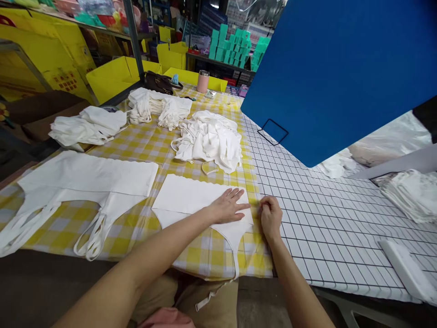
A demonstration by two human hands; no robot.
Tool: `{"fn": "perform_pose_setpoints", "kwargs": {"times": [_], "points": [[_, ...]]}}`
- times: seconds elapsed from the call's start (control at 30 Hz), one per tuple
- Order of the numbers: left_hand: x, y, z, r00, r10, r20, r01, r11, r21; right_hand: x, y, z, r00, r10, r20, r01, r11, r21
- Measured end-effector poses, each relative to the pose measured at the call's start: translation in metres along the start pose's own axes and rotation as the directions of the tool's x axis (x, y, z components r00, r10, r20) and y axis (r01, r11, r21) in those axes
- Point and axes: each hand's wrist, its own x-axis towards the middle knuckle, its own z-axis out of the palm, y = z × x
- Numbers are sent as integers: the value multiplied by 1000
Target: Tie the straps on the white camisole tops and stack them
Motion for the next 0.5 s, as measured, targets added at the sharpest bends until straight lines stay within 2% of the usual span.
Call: {"fn": "perform_pose_setpoints", "kwargs": {"times": [0.03, 0.07, 0.1, 0.13, 0.17, 0.2, 0.23, 0.27, 0.3, 0.33, 0.37, 0.43, 0.47, 0.5], "points": [[0, -1, -2, 1000, 3, 15, -3, 1000, -15, -6, -7, -8, 999, 30, -35, -30, 999, 15], [-1, -2, -6, 1000, 6, 30, -5, 999, -39, -15, -15, -17, 998, 64, -21, -63, 997, 41], [-3, -3, -9, 999, 5, 42, -2, 997, -71, -26, -25, -28, 994, 96, 51, -100, 993, 70], [-6, -3, -13, 999, -9, 48, 13, 995, -102, -39, -36, -40, 972, 131, 197, -156, 981, 115], [-10, -4, -17, 998, -36, 45, 41, 992, -123, -54, -46, -52, 890, 156, 428, -233, 963, 134], [-15, -3, -20, 997, -73, 35, 77, 989, -126, -71, -55, -63, 731, 158, 664, -305, 946, 111], [-22, -1, -22, 993, -113, 20, 115, 987, -110, -88, -61, -71, 541, 161, 825, -367, 928, 60], [-29, 3, -22, 989, -146, 5, 146, 986, -78, -106, -66, -76, 378, 178, 909, -421, 907, -3], [-38, 8, -22, 985, -170, -5, 170, 985, -38, -122, -67, -77, 293, 212, 932, -460, 886, -57], [-46, 15, -20, 984, -177, -7, 177, 984, 3, -138, -67, -74, 285, 269, 920, -515, 853, -89], [-53, 23, -17, 986, -168, 0, 168, 985, 37, -151, -64, -68, 333, 334, 882, -581, 809, -88], [-66, 41, -8, 993, -114, 31, 111, 990, 82, -172, -58, -49, 463, 435, 772, -716, 698, 36], [-70, 50, -3, 996, -81, 46, 76, 992, 96, -179, -56, -38, 501, 462, 731, -764, 633, 124], [-73, 58, 2, 997, -56, 55, 50, 993, 107, -185, -54, -29, 514, 476, 714, -800, 565, 200]]}}
